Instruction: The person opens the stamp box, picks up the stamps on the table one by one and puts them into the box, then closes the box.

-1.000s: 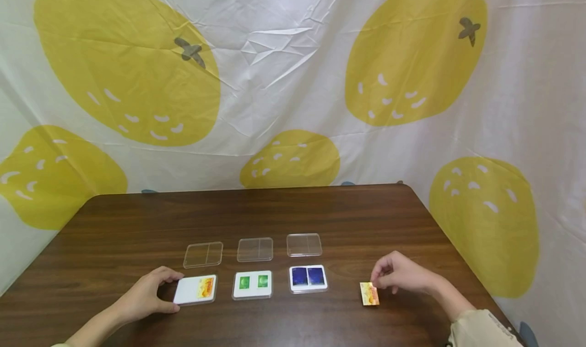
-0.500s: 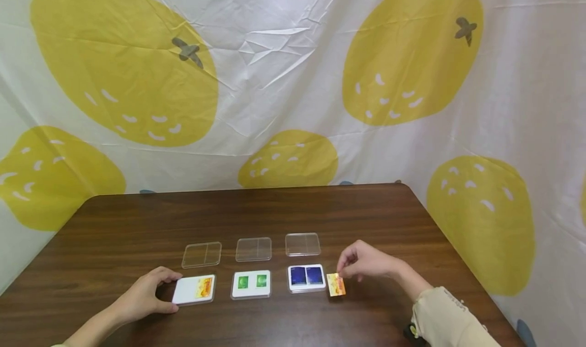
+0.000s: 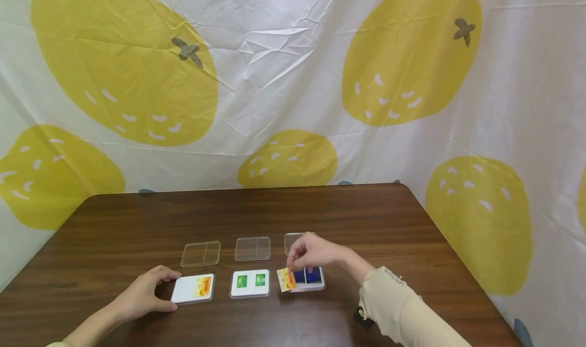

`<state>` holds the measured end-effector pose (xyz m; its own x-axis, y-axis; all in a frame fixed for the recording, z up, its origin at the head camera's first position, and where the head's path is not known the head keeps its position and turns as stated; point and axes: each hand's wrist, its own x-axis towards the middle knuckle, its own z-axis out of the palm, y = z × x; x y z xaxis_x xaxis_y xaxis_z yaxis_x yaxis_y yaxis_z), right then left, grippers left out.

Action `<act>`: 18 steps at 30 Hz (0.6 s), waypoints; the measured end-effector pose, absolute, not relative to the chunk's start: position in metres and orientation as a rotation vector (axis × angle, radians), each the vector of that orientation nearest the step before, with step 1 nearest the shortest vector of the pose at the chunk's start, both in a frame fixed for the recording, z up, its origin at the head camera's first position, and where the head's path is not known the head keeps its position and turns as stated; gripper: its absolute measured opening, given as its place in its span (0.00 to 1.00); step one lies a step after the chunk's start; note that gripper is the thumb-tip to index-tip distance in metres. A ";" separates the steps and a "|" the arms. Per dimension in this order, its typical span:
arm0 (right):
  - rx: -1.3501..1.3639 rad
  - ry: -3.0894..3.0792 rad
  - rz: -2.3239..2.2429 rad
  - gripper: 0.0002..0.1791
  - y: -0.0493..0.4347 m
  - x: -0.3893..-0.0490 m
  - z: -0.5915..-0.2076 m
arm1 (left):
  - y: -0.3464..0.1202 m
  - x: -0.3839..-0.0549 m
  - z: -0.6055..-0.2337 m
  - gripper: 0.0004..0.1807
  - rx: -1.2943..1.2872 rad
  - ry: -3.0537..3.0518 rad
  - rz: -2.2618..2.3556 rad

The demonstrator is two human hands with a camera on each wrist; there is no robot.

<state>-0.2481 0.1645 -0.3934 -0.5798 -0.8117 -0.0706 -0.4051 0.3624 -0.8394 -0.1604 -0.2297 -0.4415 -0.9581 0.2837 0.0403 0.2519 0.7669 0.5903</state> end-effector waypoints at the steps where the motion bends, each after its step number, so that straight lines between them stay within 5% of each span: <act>1: -1.049 2.156 -1.117 0.03 0.159 -0.248 -0.393 | -0.230 -0.160 -0.441 0.33 0.438 2.905 0.957; 18: -0.876 2.178 -1.302 0.03 0.075 -0.250 -0.408 | -0.230 -0.161 -0.441 0.33 0.451 2.904 0.958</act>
<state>-0.2497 0.0753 -0.4077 -0.6954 -0.7163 -0.0582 -0.2881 0.3520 -0.8906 -0.1610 -0.2296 -0.4413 -0.9561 0.2898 0.0426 0.2583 0.7654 0.5895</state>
